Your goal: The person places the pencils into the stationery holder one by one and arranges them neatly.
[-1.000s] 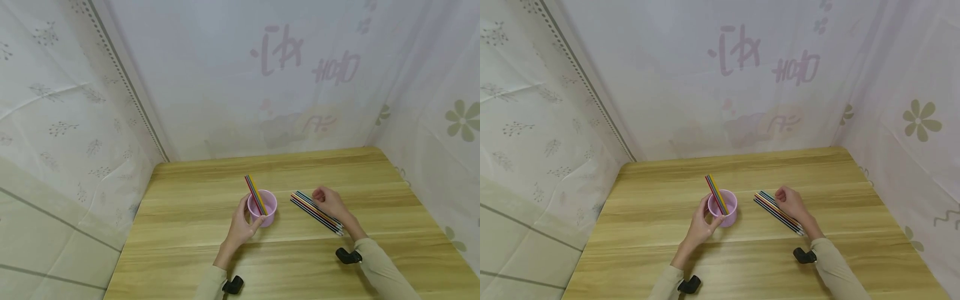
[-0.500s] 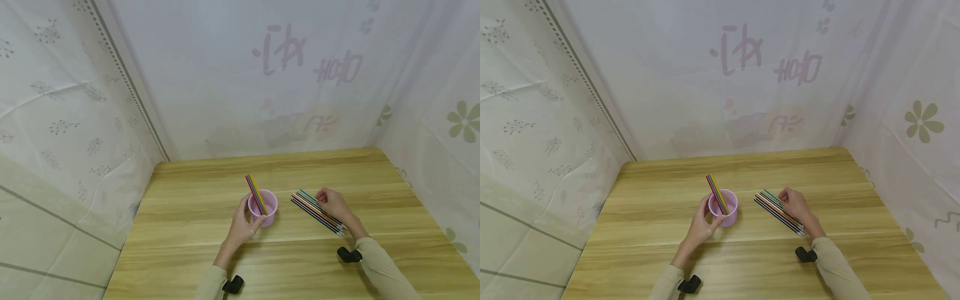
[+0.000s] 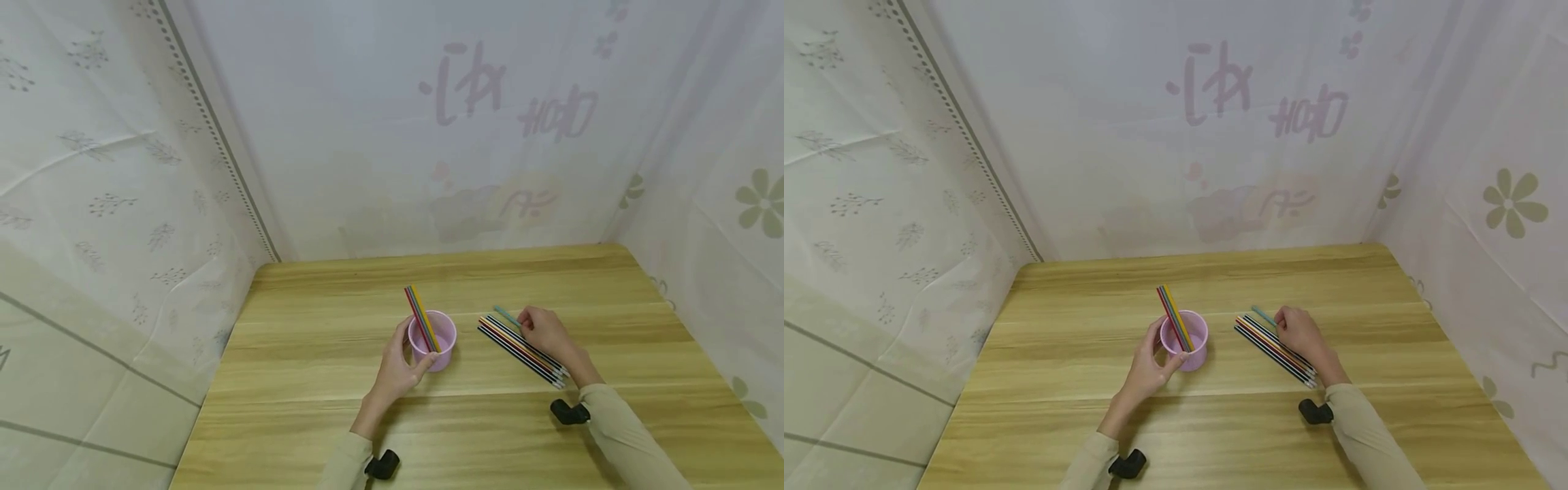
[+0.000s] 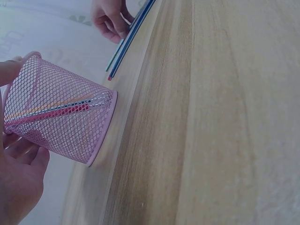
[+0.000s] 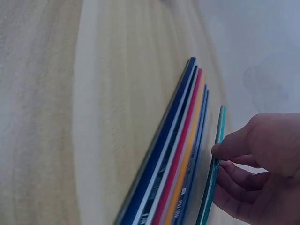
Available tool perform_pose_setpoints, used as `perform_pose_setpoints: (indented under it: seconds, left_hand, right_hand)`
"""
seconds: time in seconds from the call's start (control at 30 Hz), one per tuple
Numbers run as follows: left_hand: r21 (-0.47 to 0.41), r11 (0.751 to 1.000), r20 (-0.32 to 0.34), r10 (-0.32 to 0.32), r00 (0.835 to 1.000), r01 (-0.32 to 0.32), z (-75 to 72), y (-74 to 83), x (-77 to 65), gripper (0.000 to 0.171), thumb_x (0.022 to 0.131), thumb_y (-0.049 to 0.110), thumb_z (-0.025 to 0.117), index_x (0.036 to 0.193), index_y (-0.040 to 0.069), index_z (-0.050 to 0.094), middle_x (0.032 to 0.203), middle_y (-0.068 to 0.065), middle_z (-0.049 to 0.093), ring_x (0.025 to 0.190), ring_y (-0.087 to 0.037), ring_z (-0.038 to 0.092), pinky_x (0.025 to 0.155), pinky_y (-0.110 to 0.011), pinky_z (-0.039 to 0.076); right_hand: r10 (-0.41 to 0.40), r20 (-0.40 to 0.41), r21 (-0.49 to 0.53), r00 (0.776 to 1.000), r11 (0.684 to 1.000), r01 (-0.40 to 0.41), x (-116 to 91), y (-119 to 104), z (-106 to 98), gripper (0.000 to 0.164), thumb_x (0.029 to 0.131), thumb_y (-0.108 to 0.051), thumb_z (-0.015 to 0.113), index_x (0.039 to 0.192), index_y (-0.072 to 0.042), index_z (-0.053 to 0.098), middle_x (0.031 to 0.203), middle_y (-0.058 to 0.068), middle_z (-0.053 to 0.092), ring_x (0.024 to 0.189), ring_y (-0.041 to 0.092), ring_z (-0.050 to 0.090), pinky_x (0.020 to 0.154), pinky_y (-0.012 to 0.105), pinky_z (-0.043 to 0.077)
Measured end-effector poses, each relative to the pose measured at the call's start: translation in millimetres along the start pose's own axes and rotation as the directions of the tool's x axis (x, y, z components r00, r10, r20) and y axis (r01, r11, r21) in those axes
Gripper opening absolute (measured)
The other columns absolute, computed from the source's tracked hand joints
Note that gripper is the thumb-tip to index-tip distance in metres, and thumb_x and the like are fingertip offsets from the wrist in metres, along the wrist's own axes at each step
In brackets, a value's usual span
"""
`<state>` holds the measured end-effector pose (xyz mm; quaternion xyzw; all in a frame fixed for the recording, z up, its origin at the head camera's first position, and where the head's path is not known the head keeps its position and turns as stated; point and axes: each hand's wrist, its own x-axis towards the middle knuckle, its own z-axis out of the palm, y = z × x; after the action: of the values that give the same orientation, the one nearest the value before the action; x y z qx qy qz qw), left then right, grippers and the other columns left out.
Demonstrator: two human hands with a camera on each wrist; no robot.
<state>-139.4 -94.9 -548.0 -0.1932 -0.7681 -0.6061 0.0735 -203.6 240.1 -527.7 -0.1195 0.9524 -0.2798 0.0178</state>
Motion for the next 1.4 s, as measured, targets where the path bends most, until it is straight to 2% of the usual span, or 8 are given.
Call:
perform_pose_setpoints:
  seconds: [0.2,0.53,0.7,0.77,0.9,1.0,1.2,1.4]
  left_hand:
    - [-0.005,1.0,0.003,-0.013,1.0,0.013,0.1,0.2,-0.6,0.081,0.085,0.014,0.082,0.152,0.005,0.036,0.143,-0.018,0.055,0.133,-0.033,0.055,0.116,-0.041,0.047]
    - [-0.02,0.999,0.008,-0.036,0.999,0.037,-0.5,1.5,-0.4,0.081,0.086,0.014,0.082,0.153,0.006,0.036,0.144,-0.017,0.054,0.135,-0.031,0.054,0.117,-0.04,0.044]
    - [-0.035,0.999,0.003,-0.02,1.0,0.02,-5.1,28.7,0.8,0.08,0.084,0.005,0.081,0.149,-0.008,0.036,0.14,-0.03,0.053,0.133,-0.04,0.054,0.116,-0.047,0.044]
    - [-0.037,0.999,0.001,0.004,1.0,-0.004,-6.8,40.1,1.6,0.078,0.084,0.002,0.08,0.146,-0.014,0.036,0.138,-0.035,0.052,0.13,-0.046,0.054,0.115,-0.053,0.044]
    - [-0.021,1.0,0.014,0.002,1.0,-0.002,-7.4,42.9,2.4,0.078,0.084,0.001,0.079,0.147,-0.015,0.035,0.139,-0.035,0.052,0.13,-0.047,0.054,0.114,-0.055,0.044]
    - [-0.011,1.0,0.019,-0.013,1.0,0.013,-6.2,39.4,2.6,0.079,0.085,0.001,0.079,0.148,-0.013,0.034,0.141,-0.034,0.05,0.132,-0.046,0.053,0.115,-0.053,0.045]
    - [0.006,1.0,-0.012,-0.016,1.0,0.016,1.3,9.4,1.6,0.083,0.083,0.002,0.081,0.151,-0.004,0.036,0.143,-0.028,0.051,0.132,-0.042,0.054,0.115,-0.051,0.046]
    - [0.001,1.0,-0.004,-0.002,1.0,0.002,0.2,2.1,0.4,0.081,0.085,0.012,0.082,0.152,0.004,0.037,0.143,-0.019,0.054,0.132,-0.036,0.055,0.115,-0.045,0.046]
  right_hand:
    - [-0.035,-0.045,-0.002,0.998,0.999,0.035,3.4,-10.4,-6.4,0.012,0.091,0.003,0.058,0.099,0.007,0.066,0.081,0.01,0.064,0.07,0.018,0.055,0.058,0.027,0.049]
    - [-0.091,-0.085,0.023,0.992,0.995,0.093,3.5,-34.5,-18.3,0.012,0.093,0.002,0.057,0.102,0.006,0.064,0.09,0.015,0.067,0.081,0.024,0.063,0.066,0.034,0.057]
    - [-0.115,-0.097,0.04,0.989,0.992,0.119,3.3,-52.2,-25.1,0.013,0.093,0.002,0.057,0.103,0.005,0.064,0.092,0.015,0.066,0.083,0.024,0.064,0.068,0.034,0.058]
    - [-0.12,-0.101,0.043,0.988,0.991,0.125,3.3,-57.9,-26.9,0.013,0.094,0.002,0.057,0.105,0.005,0.063,0.093,0.015,0.067,0.084,0.024,0.064,0.069,0.034,0.058]
    - [-0.146,-0.122,0.049,0.982,0.987,0.152,4.6,-67.9,-30.0,0.012,0.094,0.002,0.059,0.105,0.004,0.063,0.094,0.014,0.067,0.084,0.024,0.066,0.07,0.034,0.06]
    - [-0.161,-0.14,0.055,0.977,0.984,0.17,6.4,-75.1,-31.9,0.01,0.094,0.001,0.061,0.103,0.002,0.063,0.093,0.013,0.068,0.082,0.023,0.066,0.068,0.032,0.059]
    - [-0.136,-0.163,0.12,0.977,0.98,0.156,8.4,-93.7,-36.8,0.013,0.095,-0.005,0.061,0.106,0.001,0.065,0.095,0.014,0.07,0.085,0.025,0.069,0.07,0.033,0.061]
    - [-0.11,-0.18,0.223,0.978,0.963,0.149,10.7,-111.6,-40.4,0.019,0.095,-0.008,0.062,0.111,0.001,0.064,0.1,0.014,0.071,0.09,0.026,0.069,0.071,0.026,0.061]
